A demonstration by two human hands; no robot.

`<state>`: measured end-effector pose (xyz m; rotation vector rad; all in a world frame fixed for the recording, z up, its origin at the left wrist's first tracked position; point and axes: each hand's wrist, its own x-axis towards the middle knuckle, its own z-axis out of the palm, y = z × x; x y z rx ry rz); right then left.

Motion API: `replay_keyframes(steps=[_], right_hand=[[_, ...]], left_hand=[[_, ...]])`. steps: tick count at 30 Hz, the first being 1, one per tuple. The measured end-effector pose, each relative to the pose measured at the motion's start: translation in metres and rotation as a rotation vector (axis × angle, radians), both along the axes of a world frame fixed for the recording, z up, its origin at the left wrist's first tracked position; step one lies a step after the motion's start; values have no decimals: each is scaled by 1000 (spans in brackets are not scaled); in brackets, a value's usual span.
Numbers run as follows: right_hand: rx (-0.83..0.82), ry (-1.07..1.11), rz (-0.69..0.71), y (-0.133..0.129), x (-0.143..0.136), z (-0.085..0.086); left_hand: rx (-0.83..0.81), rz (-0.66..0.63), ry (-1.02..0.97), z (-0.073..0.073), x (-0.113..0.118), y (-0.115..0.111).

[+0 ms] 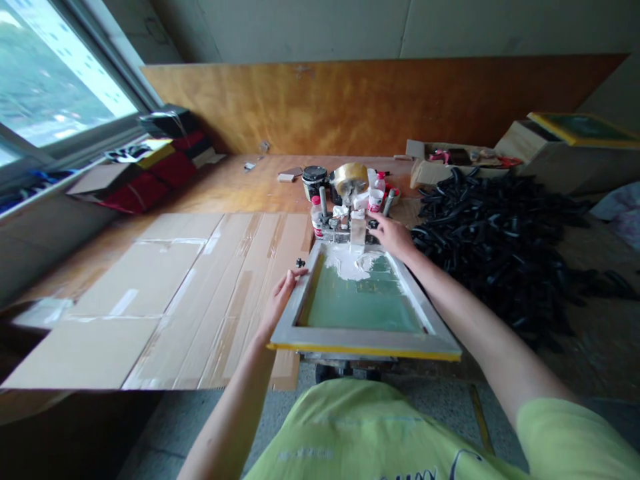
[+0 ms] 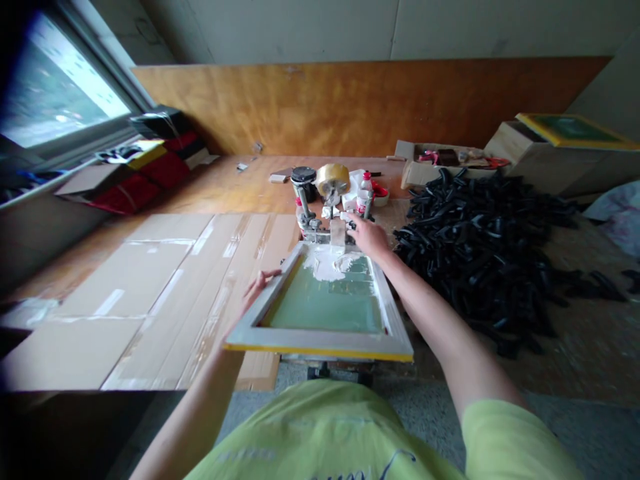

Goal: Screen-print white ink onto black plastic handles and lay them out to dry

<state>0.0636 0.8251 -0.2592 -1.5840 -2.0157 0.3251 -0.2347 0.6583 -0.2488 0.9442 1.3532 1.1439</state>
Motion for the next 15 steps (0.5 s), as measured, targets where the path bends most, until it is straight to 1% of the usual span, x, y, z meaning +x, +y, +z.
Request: replay_keyframes(steps=[2, 3, 4, 5, 6, 7, 8, 9, 10, 11, 13, 14, 15], right_hand=[[-34, 39, -169, -8, 28, -11], [-76, 43, -213, -16, 38, -21], [-129, 40, -226, -26, 44, -34], [-178, 34, -178, -36, 45, -47], [-210, 25, -93, -47, 41, -60], [-216, 15, 15, -58, 35, -72], [-199, -8, 130, -68, 25, -82], [-172, -34, 210, -77, 14, -88], [-139, -58, 263, -87, 3, -92], [-103, -70, 275, -97, -8, -93], [-33, -44, 221, -118, -30, -88], [5, -20, 223, -130, -39, -85], [42, 1, 271, -140, -46, -82]], left_hand=[[171, 50, -58, 20, 7, 18], [230, 65, -84, 28, 12, 28], [253, 72, -103, 35, 17, 38], [244, 77, -119, 40, 22, 46], [219, 92, -137, 42, 27, 52], [197, 131, -159, 41, 33, 54], [184, 178, -175, 36, 39, 53], [161, 211, -182, 28, 46, 48], [106, 209, -181, 17, 55, 40], [15, 162, -175, 4, 63, 29], [-230, -24, -161, -25, 80, 5], [-320, -85, -160, -38, 86, -7], [-384, -113, -151, -50, 89, -17]])
